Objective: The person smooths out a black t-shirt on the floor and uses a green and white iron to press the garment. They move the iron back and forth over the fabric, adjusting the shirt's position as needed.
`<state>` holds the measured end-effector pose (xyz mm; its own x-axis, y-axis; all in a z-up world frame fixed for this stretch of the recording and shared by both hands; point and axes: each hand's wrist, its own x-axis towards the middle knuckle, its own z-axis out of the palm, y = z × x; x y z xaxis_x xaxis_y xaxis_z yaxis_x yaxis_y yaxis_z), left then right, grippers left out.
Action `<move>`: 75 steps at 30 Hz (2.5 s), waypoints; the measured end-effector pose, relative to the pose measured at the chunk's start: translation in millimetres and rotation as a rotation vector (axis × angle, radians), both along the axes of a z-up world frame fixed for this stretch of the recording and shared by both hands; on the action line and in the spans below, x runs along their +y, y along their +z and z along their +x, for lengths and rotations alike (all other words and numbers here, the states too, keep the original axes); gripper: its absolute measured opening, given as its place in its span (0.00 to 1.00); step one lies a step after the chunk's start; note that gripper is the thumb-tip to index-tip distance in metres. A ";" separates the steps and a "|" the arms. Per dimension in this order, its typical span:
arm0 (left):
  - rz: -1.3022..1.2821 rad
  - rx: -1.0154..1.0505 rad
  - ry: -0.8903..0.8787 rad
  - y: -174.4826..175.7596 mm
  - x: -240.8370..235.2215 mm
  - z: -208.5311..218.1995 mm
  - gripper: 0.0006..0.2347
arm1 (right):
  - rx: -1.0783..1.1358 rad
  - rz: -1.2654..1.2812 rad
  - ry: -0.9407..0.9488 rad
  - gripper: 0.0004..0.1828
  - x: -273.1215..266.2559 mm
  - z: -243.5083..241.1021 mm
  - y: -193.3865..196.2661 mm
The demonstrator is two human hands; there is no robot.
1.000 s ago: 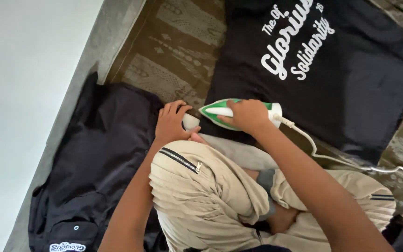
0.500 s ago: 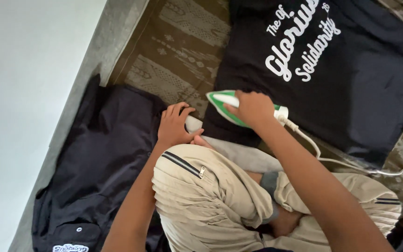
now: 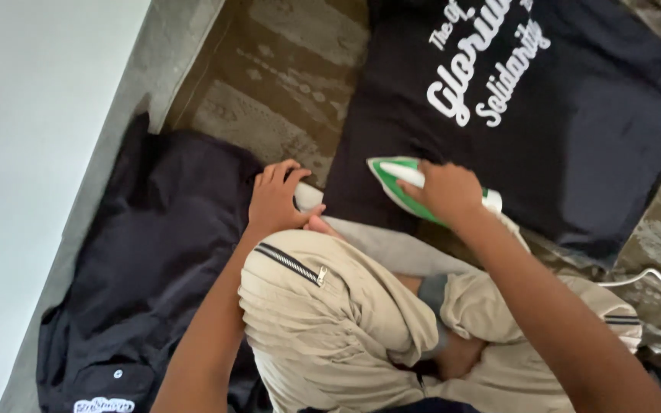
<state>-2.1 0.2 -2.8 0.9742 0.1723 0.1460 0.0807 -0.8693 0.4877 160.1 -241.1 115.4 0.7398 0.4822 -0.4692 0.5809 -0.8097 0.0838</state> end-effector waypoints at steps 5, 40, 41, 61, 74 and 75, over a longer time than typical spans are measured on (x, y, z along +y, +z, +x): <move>0.019 -0.025 0.024 -0.9 -3.1 -0.2 0.27 | -0.017 -0.035 0.054 0.29 -0.6 -4.6 0.7; -0.050 -0.010 0.041 5.9 -1.9 0.9 0.26 | -0.011 0.064 0.022 0.29 34.1 -4.9 -6.0; -0.051 -0.004 0.046 6.6 -1.9 1.2 0.26 | -0.043 0.062 0.030 0.30 35.3 -1.5 -8.7; 0.013 0.005 -0.018 5.8 0.4 4.1 0.28 | 0.132 0.044 -0.141 0.31 -13.9 28.3 11.9; -0.003 0.914 0.007 139.4 -68.6 146.0 0.19 | -0.794 1.453 -1.128 0.15 -390.1 -1.3 43.9; -0.080 0.854 -0.014 146.4 -99.0 157.6 0.17 | -0.907 1.633 -1.150 0.12 -414.2 -6.7 38.1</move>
<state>155.5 -98.8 143.5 0.7467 0.1378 -0.6507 0.4376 -0.8386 0.3246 153.4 -655.3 153.4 0.6351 -0.7041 0.3177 0.1406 -0.2991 -0.9438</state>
